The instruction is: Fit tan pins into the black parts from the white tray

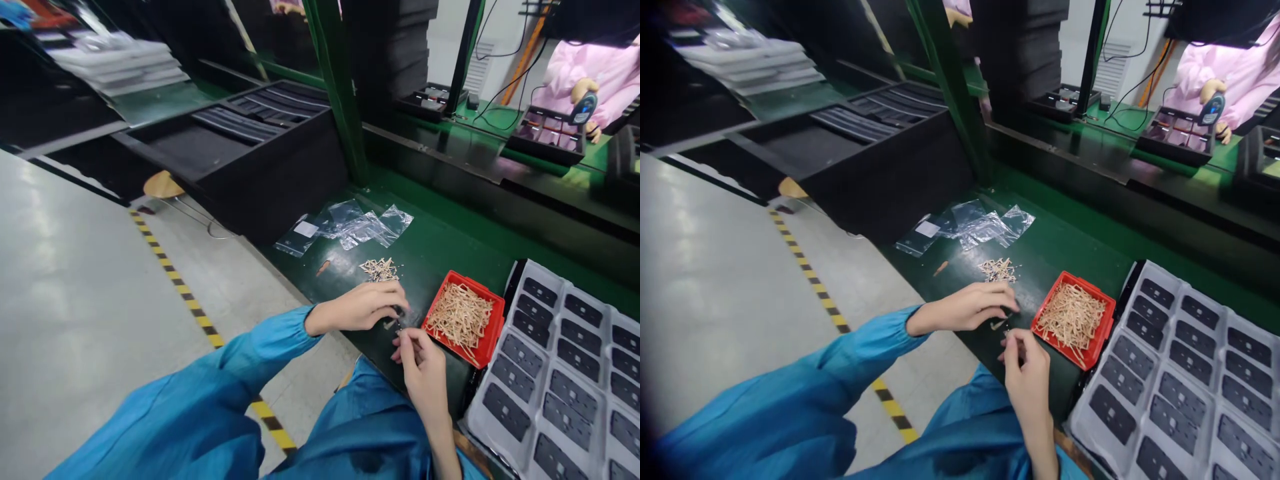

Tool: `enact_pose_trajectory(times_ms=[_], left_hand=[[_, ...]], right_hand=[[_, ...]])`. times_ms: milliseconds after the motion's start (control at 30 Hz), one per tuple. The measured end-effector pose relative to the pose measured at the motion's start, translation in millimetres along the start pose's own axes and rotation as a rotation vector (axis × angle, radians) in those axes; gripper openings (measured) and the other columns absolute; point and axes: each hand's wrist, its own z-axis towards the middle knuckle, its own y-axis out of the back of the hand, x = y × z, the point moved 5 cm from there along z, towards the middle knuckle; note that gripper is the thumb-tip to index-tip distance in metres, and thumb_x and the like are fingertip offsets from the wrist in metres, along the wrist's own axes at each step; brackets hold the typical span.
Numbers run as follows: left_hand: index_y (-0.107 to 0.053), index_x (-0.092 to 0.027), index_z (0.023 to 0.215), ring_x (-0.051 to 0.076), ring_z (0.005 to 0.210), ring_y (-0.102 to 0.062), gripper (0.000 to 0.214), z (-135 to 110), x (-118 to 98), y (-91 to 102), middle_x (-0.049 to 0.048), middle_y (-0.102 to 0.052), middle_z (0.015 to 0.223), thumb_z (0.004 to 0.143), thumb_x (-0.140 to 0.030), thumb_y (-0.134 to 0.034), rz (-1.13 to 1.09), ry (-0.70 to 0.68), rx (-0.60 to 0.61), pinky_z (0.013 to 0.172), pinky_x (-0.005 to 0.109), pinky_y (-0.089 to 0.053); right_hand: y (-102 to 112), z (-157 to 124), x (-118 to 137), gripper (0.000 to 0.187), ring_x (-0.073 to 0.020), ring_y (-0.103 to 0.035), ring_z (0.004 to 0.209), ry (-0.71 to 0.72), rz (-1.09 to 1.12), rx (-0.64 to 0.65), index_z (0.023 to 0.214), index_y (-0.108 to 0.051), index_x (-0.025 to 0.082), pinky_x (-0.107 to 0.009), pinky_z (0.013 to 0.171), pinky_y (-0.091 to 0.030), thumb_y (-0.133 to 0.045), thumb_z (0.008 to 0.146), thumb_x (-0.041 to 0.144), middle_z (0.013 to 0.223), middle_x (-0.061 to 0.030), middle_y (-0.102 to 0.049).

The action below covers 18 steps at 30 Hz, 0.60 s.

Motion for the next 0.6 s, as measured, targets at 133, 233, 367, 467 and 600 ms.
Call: enact_pose_trajectory(times_ms=[133,233,367,467,600], left_hand=[[-0.076,-0.022,0.112,0.024,0.105,-0.067,0.021,-19,-2,1.0,0.0109,-0.069,0.118,0.103,-0.024,-0.057,-0.03,0.108,-0.306,0.096,0.038,-0.056],[-0.079,-0.021,0.104,0.016,0.078,-0.064,0.014,-31,-2,-15.2,0.0088,-0.069,0.109,0.097,-0.027,-0.069,-0.116,0.167,-0.409,0.074,0.029,-0.057],[-0.08,-0.018,0.078,0.014,0.067,-0.063,0.018,-36,14,-38.5,0.0051,-0.068,0.087,0.092,-0.03,-0.075,-0.283,0.237,-0.507,0.06,0.024,-0.053],[-0.074,-0.016,0.075,0.011,0.055,-0.057,0.027,-42,34,-34.9,-0.0007,-0.059,0.065,0.097,-0.032,-0.069,-0.394,0.297,-0.73,0.052,0.021,-0.047],[-0.066,-0.019,0.094,0.009,0.049,-0.046,0.022,-56,52,-5.0,-0.0072,-0.049,0.059,0.104,-0.038,-0.058,-0.493,0.318,-1.116,0.049,0.019,-0.04]], right_hand=[[-4,-1,3,0.029,-0.0163,-0.072,0.068,0.006,-0.013,-0.05,0.097,-0.067,0.022,-0.026,0.065,-0.058,-0.052,0.104,0.046,0.084,-0.0045,-0.074],[-9,1,10,0.027,-0.0168,-0.072,0.07,0.042,-0.043,-0.089,0.099,-0.069,0.022,-0.027,0.068,-0.059,-0.053,0.104,0.043,0.084,-0.0043,-0.074],[-20,4,23,0.022,-0.0171,-0.072,0.074,0.12,-0.111,-0.121,0.097,-0.07,0.023,-0.027,0.072,-0.058,-0.054,0.103,0.037,0.085,-0.0036,-0.075],[-20,-1,35,0.019,-0.0169,-0.072,0.073,0.19,-0.168,-0.13,0.094,-0.071,0.025,-0.028,0.072,-0.058,-0.056,0.101,0.033,0.083,-0.002,-0.074],[6,-17,48,0.016,-0.0192,-0.075,0.08,0.247,-0.252,-0.252,0.1,-0.072,0.028,-0.031,0.08,-0.06,-0.057,0.101,0.03,0.088,-0.0035,-0.077]])
